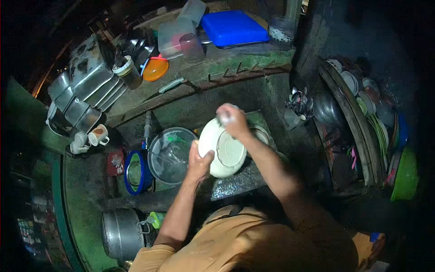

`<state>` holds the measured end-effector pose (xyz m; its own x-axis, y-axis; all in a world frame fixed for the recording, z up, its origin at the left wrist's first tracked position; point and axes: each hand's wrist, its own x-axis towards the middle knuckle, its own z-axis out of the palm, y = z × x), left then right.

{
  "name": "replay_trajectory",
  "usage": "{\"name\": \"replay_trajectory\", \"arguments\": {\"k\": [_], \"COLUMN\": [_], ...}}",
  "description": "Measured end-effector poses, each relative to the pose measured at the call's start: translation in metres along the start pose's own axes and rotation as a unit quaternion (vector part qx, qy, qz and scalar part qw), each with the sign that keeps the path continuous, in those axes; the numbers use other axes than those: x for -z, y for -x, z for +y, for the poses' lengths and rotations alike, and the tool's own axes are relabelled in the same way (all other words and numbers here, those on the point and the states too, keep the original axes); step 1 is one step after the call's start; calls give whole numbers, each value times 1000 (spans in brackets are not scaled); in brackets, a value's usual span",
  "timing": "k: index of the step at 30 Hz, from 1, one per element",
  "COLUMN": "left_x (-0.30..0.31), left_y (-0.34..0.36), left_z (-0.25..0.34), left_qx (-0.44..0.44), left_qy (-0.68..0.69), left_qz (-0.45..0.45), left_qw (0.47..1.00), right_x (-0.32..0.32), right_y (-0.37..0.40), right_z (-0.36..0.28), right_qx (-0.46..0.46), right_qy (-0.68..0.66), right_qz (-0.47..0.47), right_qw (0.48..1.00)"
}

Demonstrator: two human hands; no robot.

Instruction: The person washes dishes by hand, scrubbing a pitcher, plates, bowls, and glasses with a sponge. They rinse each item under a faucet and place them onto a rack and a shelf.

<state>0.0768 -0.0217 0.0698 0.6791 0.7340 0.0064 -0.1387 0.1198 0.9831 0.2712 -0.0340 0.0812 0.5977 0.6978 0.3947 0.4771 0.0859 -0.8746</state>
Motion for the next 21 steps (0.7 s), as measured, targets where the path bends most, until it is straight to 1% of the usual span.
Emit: {"name": "replay_trajectory", "arguments": {"k": [1, 2, 3, 4, 5, 6, 7, 8, 9, 10, 11, 12, 13, 14, 15, 16, 17, 18, 19, 20, 21], "left_x": [-2, -6, -11, -13, -13, -24, -34, -18, -6, 6, -3, -9, -17, -21, -24, -26, -29, -33, -42, -43, -43], "left_y": [-1, -1, -1, -5, -11, -10, -10, -21, -28, -35, -34, -35, -31, -30, -26, -22, -17, -9, 2, 12, 18], "left_z": [-1, -5, -15, -24, -31, -21, -10, -27, -27, -26, 2, 14, 27, 24, 16, 7, -3, 8, 13, 8, 5], "left_qx": [-14, -16, -24, -32, -13, 18, 49, 81, 65, 49, 59, 47, 18, -3, -22, -33, -43, -109, -148, -122, -95], "left_qy": [72, 70, 71, 74, 30, 141, 248, 360, 354, 348, 330, 370, 379, 336, 292, 212, 131, -195, -204, -257, -308], "left_qz": [2, 0, 2, 4, 19, 42, 66, 84, 67, 51, 93, 99, 83, 66, 50, 41, 29, 34, -34, -107, -180], "left_qw": [997, 997, 997, 997, 999, 989, 965, 926, 931, 935, 938, 922, 922, 940, 955, 976, 990, 974, 967, 953, 929], "right_x": [9, 13, 10, 1, -9, -23, -31, -32, -26, -10, -4, 2, 3, -1, -4, 2, 10, 15, 27, 44, 66], "right_y": [-5, -4, 2, 11, 23, 37, 51, 64, 73, 85, 96, 103, 110, 116, 121, 108, 93, 81, 67, 60, 55], "right_z": [10, 20, 14, 4, -4, -3, -8, -13, -30, -39, -32, -16, 3, 21, 37, 38, 40, 61, 59, 57, 30], "right_qx": [-77, -176, -175, -105, -36, -10, 16, 129, 241, 280, 287, 273, 256, 150, 39, -132, -271, -320, -362, -439, -511], "right_qy": [1, 10, 8, -29, -64, -43, -23, 8, 40, 87, 96, 89, 81, 36, -9, -131, -205, -305, -401, -434, -464], "right_qz": [27, 43, 46, 91, 134, 83, 33, 24, 13, -42, -19, 39, 97, 161, 224, 234, 284, 263, 242, 242, 240], "right_qw": [997, 983, 983, 990, 988, 996, 999, 991, 970, 955, 953, 957, 958, 975, 974, 954, 897, 857, 806, 749, 682]}}
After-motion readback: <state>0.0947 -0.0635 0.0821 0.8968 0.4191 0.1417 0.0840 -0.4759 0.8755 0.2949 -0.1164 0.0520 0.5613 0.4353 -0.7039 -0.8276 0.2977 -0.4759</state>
